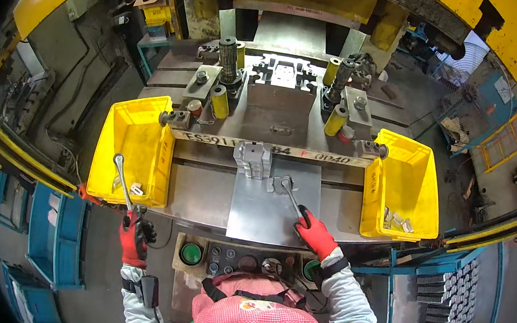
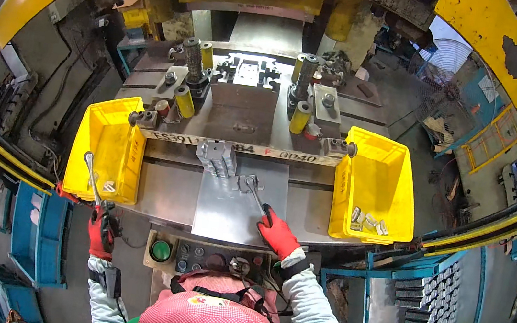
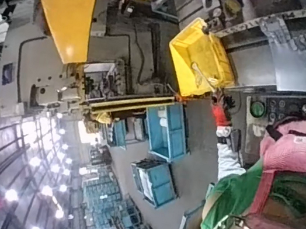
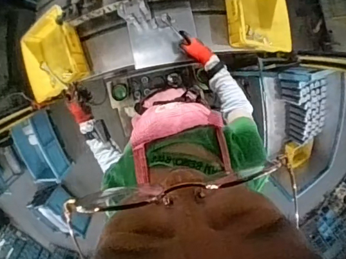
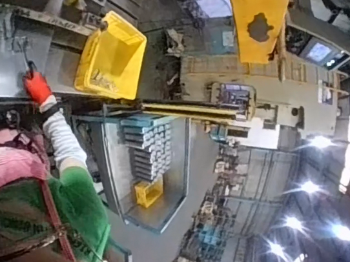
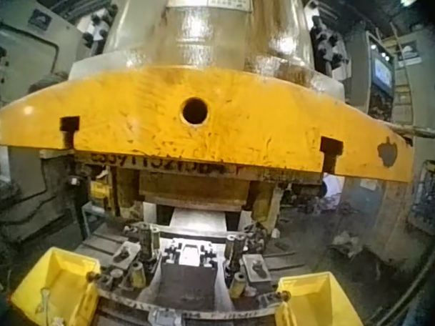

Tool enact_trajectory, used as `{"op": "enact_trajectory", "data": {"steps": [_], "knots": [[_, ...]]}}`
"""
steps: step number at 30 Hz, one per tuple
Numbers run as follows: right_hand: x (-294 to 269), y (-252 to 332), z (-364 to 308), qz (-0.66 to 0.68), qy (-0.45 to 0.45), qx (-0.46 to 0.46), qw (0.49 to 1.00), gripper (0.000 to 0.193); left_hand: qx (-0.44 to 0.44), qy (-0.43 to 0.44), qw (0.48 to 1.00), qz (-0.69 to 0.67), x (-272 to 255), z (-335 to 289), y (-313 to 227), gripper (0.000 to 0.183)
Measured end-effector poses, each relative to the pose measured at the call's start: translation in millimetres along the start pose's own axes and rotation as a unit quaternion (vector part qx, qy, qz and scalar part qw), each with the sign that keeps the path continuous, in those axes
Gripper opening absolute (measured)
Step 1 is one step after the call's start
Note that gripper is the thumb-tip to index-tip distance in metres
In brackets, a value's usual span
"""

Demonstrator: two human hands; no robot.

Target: Operating an industrial press machine to shape metal parts using tongs for placement and removal.

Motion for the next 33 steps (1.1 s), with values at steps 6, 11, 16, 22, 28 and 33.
{"op": "enact_trajectory", "data": {"steps": [6, 11, 16, 22, 28, 33], "knots": [[-41.7, 64.1, 0.9, 0.257, -0.038, -0.039, 0.965, 0.049, 0.034, -0.04, 0.997, -0.058, -36.7, -12.0, 19.3, 0.021], [-92.8, 155.3, 103.1, 0.163, -0.147, -0.169, 0.961, 0.046, 0.026, -0.079, 0.993, -0.081, -59.2, 7.9, 64.0, 0.01], [-101.2, 185.3, 187.5, 0.016, -0.174, -0.072, 0.982, 0.043, 0.034, -0.052, 0.992, -0.113, -39.3, -10.4, 50.8, 0.011], [-68.9, 196.0, 199.0, -0.003, -0.155, -0.031, 0.987, 0.035, -0.008, -0.158, 0.987, -0.027, -85.4, -31.9, 77.8, 0.016], [-96.8, 188.8, 187.7, -0.016, -0.155, -0.011, 0.988, 0.037, -0.038, -0.219, 0.975, 0.001, -89.4, -37.0, 85.5, 0.018], [-89.9, 194.5, 190.4, 0.02, -0.14, -0.074, 0.987, 0.038, -0.035, -0.189, 0.981, -0.034, -87.2, -38.1, 93.0, 0.017]]}}
Point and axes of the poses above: each hand's wrist, its own z-axis towards the middle knuckle, its own x-axis out of the palm, y = z × x, the point moved 8 cm from there along z, towards the middle knuckle, and after that the axes turned 2 degrees about -z, right-handed, at the moved point
